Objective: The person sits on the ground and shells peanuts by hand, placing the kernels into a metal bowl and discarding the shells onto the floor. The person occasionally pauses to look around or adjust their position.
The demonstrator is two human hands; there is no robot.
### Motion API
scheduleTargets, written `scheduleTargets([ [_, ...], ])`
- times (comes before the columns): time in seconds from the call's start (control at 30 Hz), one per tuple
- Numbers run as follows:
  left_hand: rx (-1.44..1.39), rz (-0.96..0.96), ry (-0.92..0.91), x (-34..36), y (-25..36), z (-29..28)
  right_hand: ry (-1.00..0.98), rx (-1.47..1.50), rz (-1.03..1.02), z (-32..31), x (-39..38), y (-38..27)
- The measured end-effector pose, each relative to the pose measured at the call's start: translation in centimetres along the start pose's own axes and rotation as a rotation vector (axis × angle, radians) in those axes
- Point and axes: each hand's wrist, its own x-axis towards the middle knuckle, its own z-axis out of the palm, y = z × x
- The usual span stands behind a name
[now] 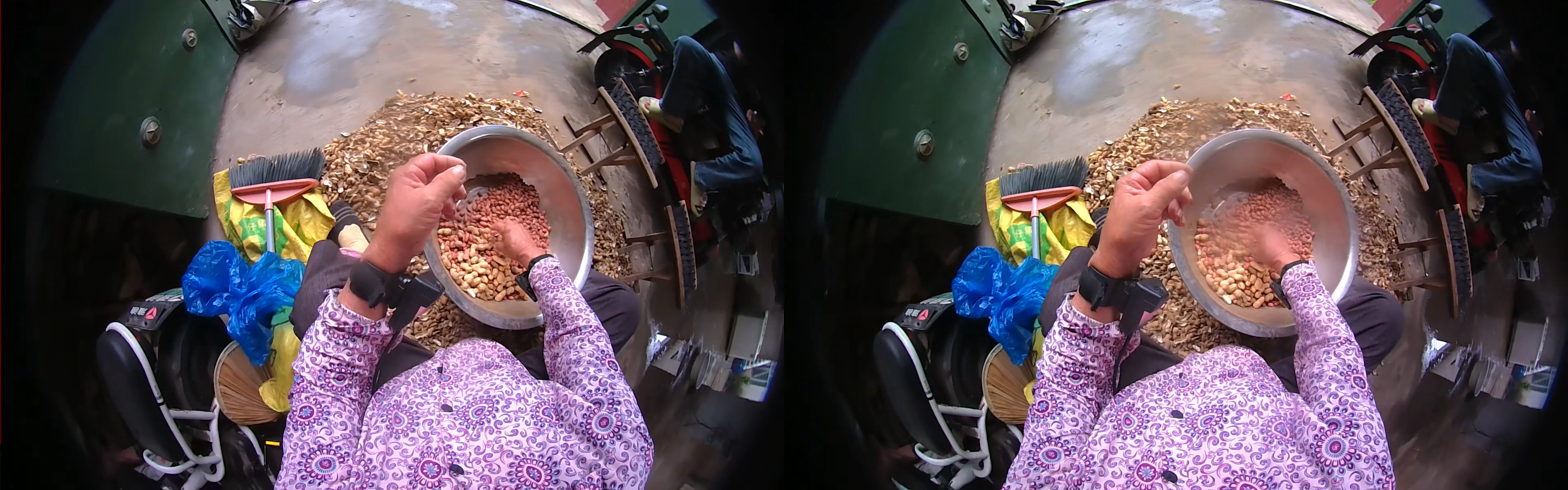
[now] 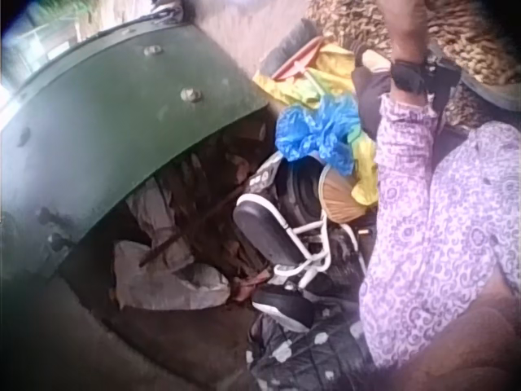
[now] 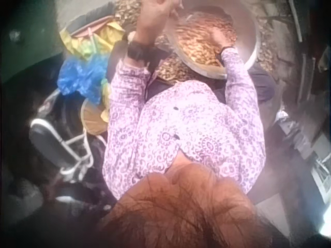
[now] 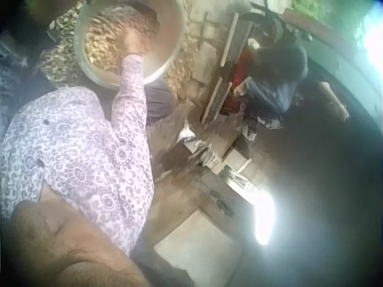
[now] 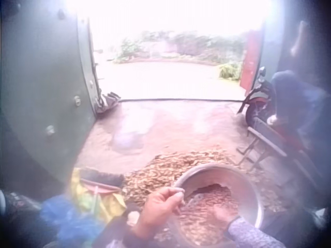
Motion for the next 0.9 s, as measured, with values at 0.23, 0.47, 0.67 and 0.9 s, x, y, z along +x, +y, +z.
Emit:
scheduleTargets([
  [0.23,0.013,0.002,0.006,-0.1,0.1,-0.3,-0.067,-0.023,0.18,1.5,-0.1,-0.6],
  [0.47,0.02,0.007,-0.013,0.0,0.1,0.3,-0.074,0.142,0.22,2.0,-2.0,2.2],
  [0.67,0.02,0.002,-0.017,0.2,-0.1,0.4,-0.211,0.501,0.463,-1.4,-3.0,1.8],
  [0.9,0.027,0.011,-0.042,1.1,-0.5,1.4,-0.214,0.82,0.569,-2.1,-4.6,2.4],
])
